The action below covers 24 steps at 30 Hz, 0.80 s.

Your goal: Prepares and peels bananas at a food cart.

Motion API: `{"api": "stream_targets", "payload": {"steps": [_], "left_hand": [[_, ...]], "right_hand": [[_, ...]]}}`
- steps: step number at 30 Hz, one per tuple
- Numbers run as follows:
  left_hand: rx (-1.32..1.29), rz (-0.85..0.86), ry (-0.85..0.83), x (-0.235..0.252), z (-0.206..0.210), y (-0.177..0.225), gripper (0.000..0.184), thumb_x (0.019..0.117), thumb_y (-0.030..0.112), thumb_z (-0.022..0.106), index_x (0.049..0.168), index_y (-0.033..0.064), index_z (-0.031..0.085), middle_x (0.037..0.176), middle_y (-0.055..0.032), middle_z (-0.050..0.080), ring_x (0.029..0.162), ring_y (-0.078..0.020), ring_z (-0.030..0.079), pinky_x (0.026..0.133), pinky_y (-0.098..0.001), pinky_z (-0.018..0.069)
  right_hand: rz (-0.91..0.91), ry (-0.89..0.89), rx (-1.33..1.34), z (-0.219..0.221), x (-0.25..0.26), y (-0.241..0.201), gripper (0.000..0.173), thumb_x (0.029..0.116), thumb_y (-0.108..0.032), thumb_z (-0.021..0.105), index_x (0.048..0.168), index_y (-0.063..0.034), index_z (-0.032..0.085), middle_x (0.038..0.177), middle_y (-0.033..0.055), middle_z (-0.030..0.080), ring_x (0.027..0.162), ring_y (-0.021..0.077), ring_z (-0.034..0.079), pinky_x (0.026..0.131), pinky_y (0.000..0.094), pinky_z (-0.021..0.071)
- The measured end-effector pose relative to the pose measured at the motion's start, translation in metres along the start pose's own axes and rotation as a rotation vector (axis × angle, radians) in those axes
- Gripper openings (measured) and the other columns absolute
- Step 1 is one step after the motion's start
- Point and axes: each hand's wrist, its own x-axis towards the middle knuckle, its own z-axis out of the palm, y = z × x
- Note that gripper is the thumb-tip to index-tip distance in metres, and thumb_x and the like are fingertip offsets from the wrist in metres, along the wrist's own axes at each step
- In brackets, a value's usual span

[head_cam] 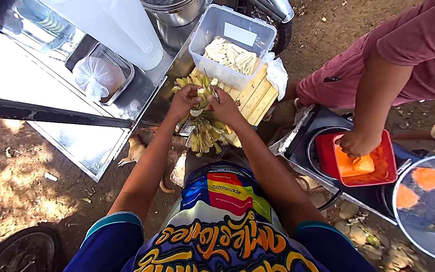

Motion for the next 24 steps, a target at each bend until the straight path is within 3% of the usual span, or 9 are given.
{"api": "stream_targets", "payload": {"steps": [2,6,9,11,14,18,24], "left_hand": [[0.058,0.028,0.071,0.001,0.005,0.000,0.036,0.0911,0.007,0.075,0.125,0.0019,0.064,0.110,-0.0108,0.072,0.095,-0.0157,0.071,0.087,-0.0347,0.0600],[0.143,0.042,0.099,0.006,0.008,-0.005,0.031,0.0899,0.012,0.079,0.115,0.0023,0.064,0.099,-0.0084,0.074,0.085,-0.0132,0.071,0.082,-0.0338,0.0601],[0.202,0.072,0.063,0.011,0.009,-0.006,0.026,0.0898,0.010,0.078,0.111,-0.0006,0.066,0.105,-0.0114,0.069,0.086,-0.0143,0.069,0.083,-0.0334,0.0601],[0.271,0.115,0.061,0.016,0.007,-0.008,0.023,0.0902,0.013,0.078,0.104,-0.0014,0.067,0.102,-0.0119,0.066,0.082,-0.0141,0.064,0.079,-0.0329,0.0562],[0.268,0.120,0.029,0.021,-0.001,-0.012,0.023,0.0905,0.017,0.079,0.100,-0.0004,0.067,0.096,-0.0095,0.065,0.078,-0.0123,0.061,0.075,-0.0316,0.0545],[0.069,0.070,-0.013,0.022,-0.008,-0.016,0.016,0.0942,0.009,0.074,0.102,-0.0023,0.066,0.093,-0.0086,0.070,0.079,-0.0135,0.071,0.081,-0.0348,0.0627],[-0.009,0.089,0.163,0.020,-0.002,-0.025,0.012,0.0961,0.007,0.070,0.100,-0.0018,0.064,0.089,-0.0086,0.071,0.076,-0.0160,0.073,0.076,-0.0369,0.0649]], "right_hand": [[0.006,-0.004,-0.099,0.003,0.012,0.003,0.049,0.1128,-0.033,0.037,0.157,-0.0121,0.041,0.113,0.0176,0.071,0.100,0.0315,0.069,0.094,0.0540,0.0537],[0.060,-0.039,-0.241,-0.005,0.029,-0.005,0.050,0.1095,-0.048,0.043,0.141,-0.0102,0.052,0.103,0.0181,0.070,0.091,0.0341,0.070,0.084,0.0565,0.0556],[0.058,-0.052,-0.392,-0.010,0.041,-0.011,0.061,0.1032,-0.056,0.053,0.136,-0.0043,0.053,0.106,0.0235,0.069,0.099,0.0417,0.069,0.085,0.0628,0.0541],[0.071,-0.050,-0.441,-0.010,0.048,-0.012,0.064,0.1010,-0.058,0.056,0.133,-0.0030,0.054,0.107,0.0229,0.068,0.101,0.0412,0.068,0.086,0.0616,0.0535],[0.094,-0.041,-0.400,-0.011,0.053,-0.007,0.063,0.1009,-0.057,0.058,0.131,-0.0016,0.055,0.108,0.0227,0.067,0.101,0.0393,0.067,0.087,0.0604,0.0532],[0.128,0.048,-0.390,-0.010,0.049,0.006,0.053,0.1035,-0.050,0.054,0.127,-0.0024,0.057,0.105,0.0200,0.069,0.095,0.0362,0.070,0.083,0.0576,0.0554],[0.154,0.111,-0.393,-0.007,0.029,0.010,0.037,0.1009,-0.039,0.057,0.119,-0.0060,0.057,0.090,0.0151,0.067,0.084,0.0334,0.068,0.072,0.0547,0.0541]]}}
